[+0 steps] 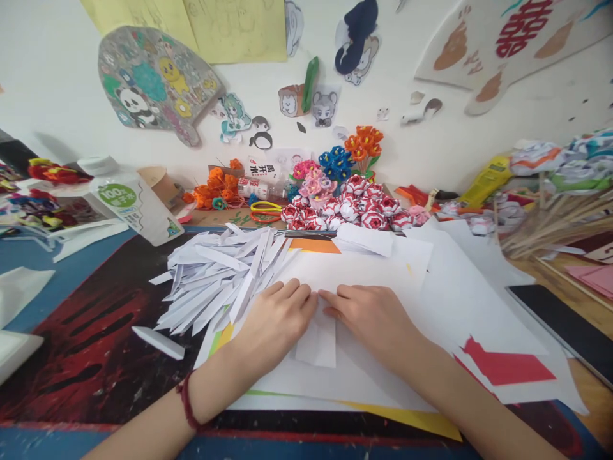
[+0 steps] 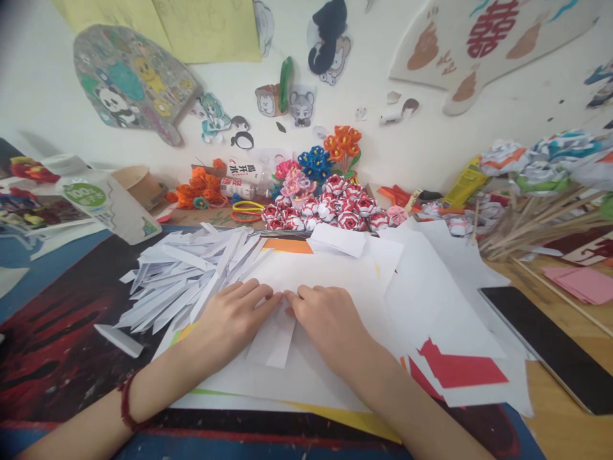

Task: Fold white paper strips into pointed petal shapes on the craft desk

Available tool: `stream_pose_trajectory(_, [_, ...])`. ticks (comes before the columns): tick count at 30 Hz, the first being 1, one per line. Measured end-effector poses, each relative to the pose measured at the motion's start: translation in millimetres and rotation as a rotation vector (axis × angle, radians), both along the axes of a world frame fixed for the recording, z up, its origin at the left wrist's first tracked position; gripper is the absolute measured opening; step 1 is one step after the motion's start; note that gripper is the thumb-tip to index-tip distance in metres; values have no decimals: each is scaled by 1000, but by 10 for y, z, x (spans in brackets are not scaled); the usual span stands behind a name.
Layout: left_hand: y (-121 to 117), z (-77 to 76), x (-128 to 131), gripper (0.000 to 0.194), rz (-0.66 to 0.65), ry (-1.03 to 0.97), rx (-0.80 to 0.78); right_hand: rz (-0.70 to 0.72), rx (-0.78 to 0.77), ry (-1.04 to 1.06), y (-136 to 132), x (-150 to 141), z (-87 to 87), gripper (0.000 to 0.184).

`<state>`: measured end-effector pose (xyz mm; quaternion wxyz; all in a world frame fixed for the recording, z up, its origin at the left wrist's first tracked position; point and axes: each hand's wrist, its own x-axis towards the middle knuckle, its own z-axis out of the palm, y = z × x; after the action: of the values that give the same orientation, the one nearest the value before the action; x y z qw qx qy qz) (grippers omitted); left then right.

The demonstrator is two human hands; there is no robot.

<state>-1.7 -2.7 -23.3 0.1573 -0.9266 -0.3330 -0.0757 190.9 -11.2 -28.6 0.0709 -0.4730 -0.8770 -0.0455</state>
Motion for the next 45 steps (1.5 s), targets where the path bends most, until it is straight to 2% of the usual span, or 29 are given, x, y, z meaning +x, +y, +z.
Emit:
stream_pose_trajectory(11, [-19, 1, 10, 10, 3, 19, -35, 4, 24, -27, -7, -1, 3, 18])
stream_pose_trajectory(19, [-19, 13, 14, 10, 1, 18, -56, -80, 54, -8, -11, -13, 18, 20])
stream_pose_trajectory(28, [-24, 25, 17, 13, 5, 16, -52, -21, 60, -9, -17, -6, 17, 20])
stream_pose_trajectory(45, [-20, 18, 21, 10, 6, -12, -55, -16, 23, -48, -14, -20, 15, 22])
